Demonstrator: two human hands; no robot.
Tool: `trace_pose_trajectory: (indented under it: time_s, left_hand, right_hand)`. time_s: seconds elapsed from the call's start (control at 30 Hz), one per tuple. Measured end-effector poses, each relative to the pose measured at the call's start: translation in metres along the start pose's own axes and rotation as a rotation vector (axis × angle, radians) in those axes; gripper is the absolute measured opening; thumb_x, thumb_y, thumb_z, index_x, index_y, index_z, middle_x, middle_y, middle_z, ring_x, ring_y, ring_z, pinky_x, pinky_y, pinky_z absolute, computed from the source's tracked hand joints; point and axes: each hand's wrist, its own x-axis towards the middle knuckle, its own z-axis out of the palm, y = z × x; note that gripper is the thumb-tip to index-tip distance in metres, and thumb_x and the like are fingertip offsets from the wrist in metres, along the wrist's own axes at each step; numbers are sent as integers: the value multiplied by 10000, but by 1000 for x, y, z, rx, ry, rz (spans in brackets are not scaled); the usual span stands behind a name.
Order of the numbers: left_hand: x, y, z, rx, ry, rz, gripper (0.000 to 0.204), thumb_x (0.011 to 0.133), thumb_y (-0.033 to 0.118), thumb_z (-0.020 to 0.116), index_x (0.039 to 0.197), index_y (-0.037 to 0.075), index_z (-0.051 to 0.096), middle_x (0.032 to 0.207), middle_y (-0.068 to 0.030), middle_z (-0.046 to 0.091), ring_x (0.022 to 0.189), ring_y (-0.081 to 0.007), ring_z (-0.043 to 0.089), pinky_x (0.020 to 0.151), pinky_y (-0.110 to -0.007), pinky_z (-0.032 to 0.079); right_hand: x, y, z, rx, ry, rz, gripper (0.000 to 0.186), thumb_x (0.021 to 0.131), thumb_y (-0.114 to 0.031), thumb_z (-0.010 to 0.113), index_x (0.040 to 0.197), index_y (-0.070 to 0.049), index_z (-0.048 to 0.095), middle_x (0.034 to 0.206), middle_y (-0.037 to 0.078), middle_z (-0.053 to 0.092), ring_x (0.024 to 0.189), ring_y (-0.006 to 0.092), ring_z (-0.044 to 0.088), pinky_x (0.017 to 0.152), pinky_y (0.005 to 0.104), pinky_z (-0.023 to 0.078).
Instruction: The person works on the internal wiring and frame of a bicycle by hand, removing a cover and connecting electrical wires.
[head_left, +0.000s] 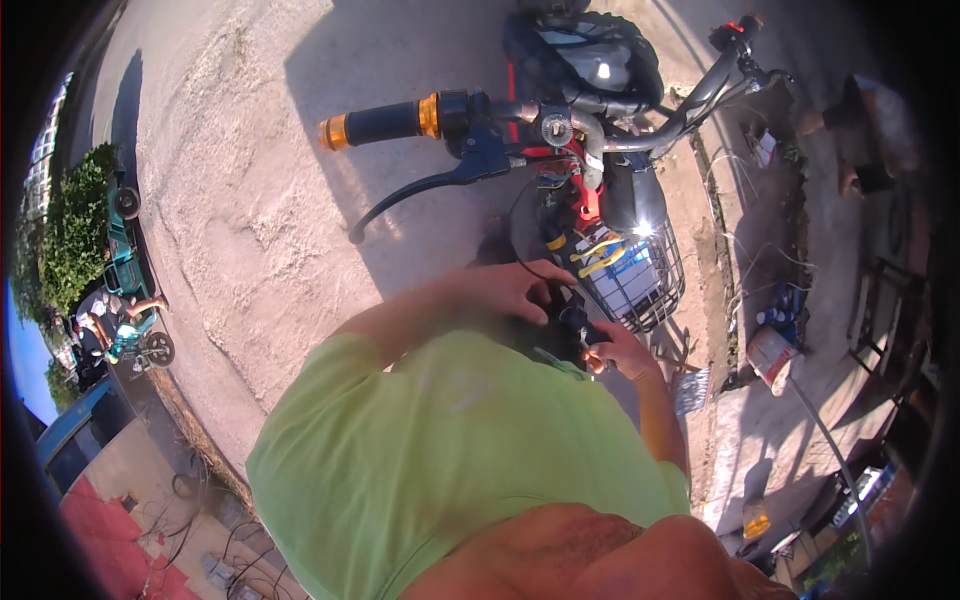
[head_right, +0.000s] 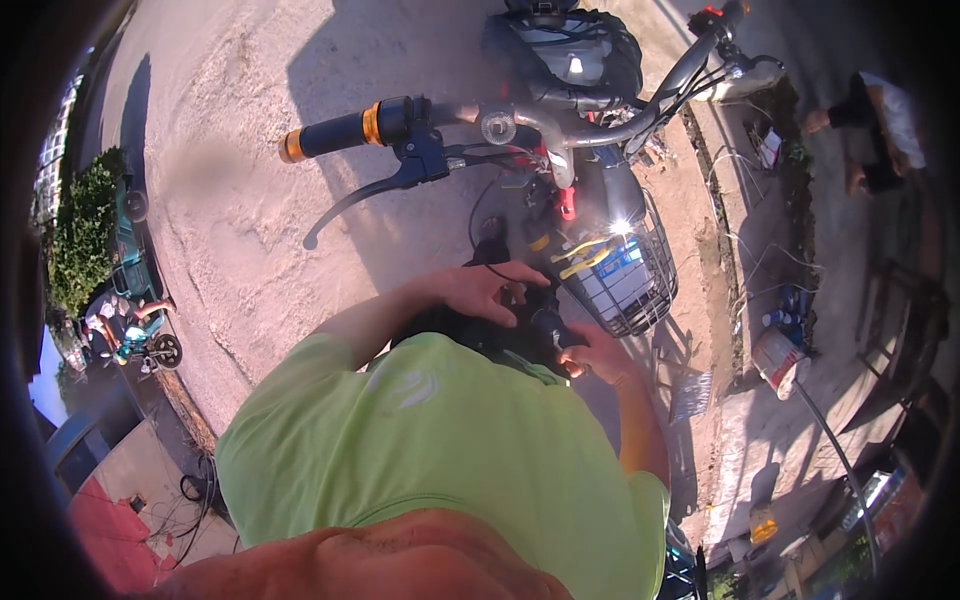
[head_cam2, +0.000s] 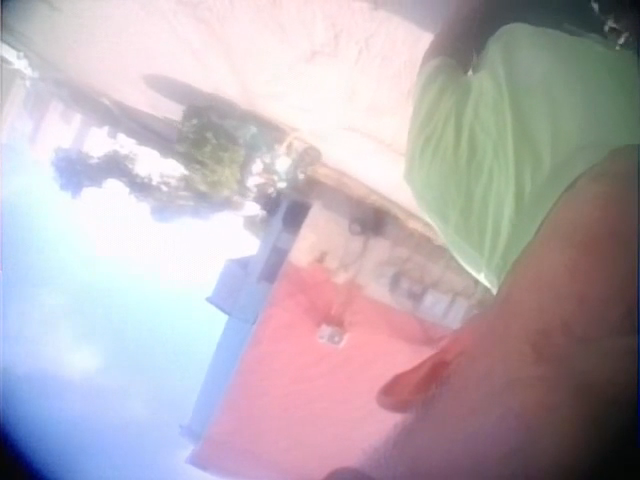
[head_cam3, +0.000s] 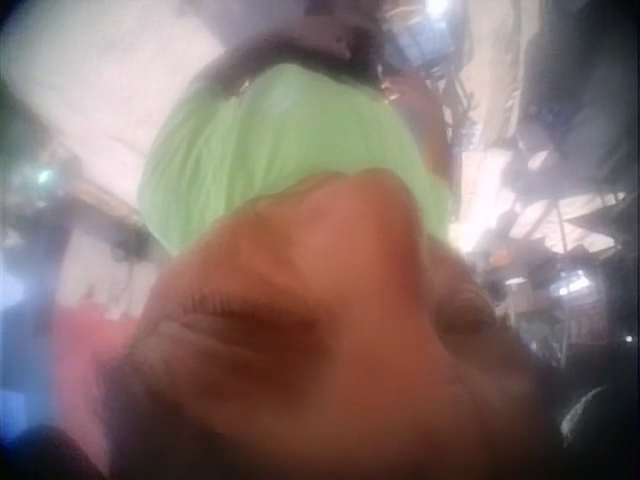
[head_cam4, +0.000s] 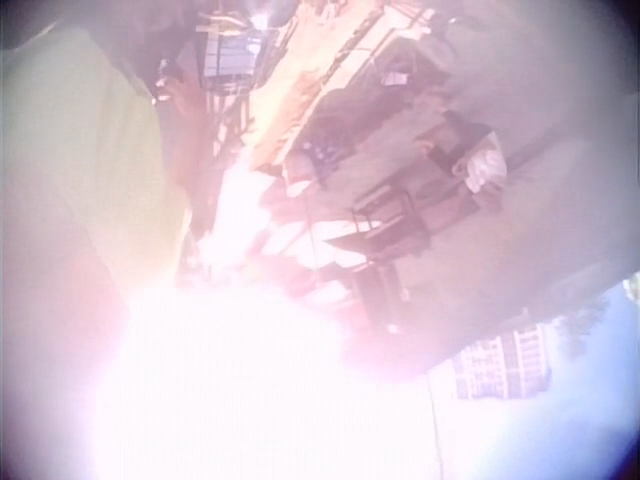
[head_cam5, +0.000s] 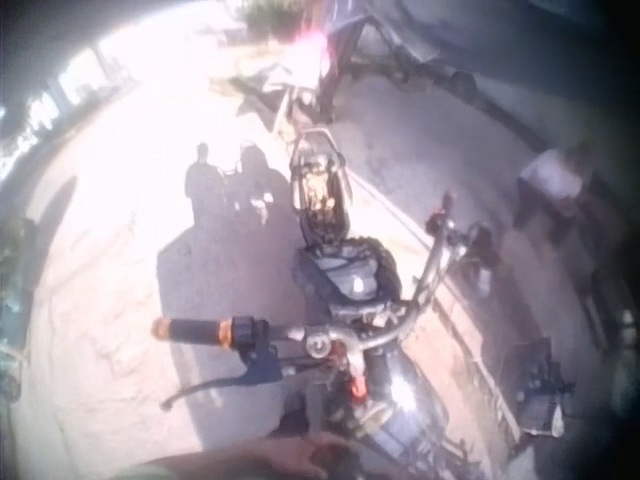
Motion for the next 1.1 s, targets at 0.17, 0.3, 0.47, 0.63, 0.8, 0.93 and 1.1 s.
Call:
trace_pose_trajectory:
  time_s: [0.17,0.3,0.47,0.63,0.8,0.93,1.1]
  left_hand:
    - [13,14,-4,-130,-176,-56,596,861,164,807,1384,38,551,1144,-85,652,1060,-169,630,936,-351,519]
    - [6,22,-10,-33,-184,2,515,873,171,795,1309,8,576,1123,-74,666,1039,-143,629,919,-329,520]
    - [6,34,-31,-169,-182,7,440,887,179,779,1262,20,613,1031,-58,691,935,-114,649,828,-293,539]
    - [-2,11,-42,-212,-128,6,432,892,252,764,1241,32,638,926,-61,703,790,-132,689,711,-298,559]
    - [-13,1,-55,-60,-33,44,434,907,352,716,1189,26,669,897,-93,724,686,-175,707,633,-317,567]
    - [-13,-18,-56,-46,81,65,455,916,422,685,1138,25,699,895,-103,735,684,-174,702,628,-325,569]
    - [-26,-15,-70,-99,54,-111,493,901,485,687,1101,36,713,840,-89,733,687,-182,696,639,-334,569]
  right_hand:
    - [4,-29,32,235,-194,-62,496,833,-282,776,1205,24,654,808,55,673,648,146,629,578,272,479]
    - [6,-28,42,169,-184,-88,585,816,-352,784,1237,31,648,780,48,649,601,137,592,549,260,446]
    - [23,-39,51,215,-116,-123,619,834,-358,787,1270,56,637,771,38,631,598,127,562,525,254,393]
    - [33,-35,71,29,205,-76,505,897,-330,748,1241,19,627,785,26,641,594,114,582,524,226,434]
    - [47,-49,111,-202,494,6,347,947,-170,682,1256,-24,626,768,2,628,567,81,540,529,213,415]
    - [61,-47,125,-302,619,-35,318,934,-159,704,1213,-30,622,778,1,635,584,95,561,544,237,440]
    - [71,-62,150,-763,778,-66,420,917,-218,755,1243,7,617,868,122,707,720,193,686,630,352,541]
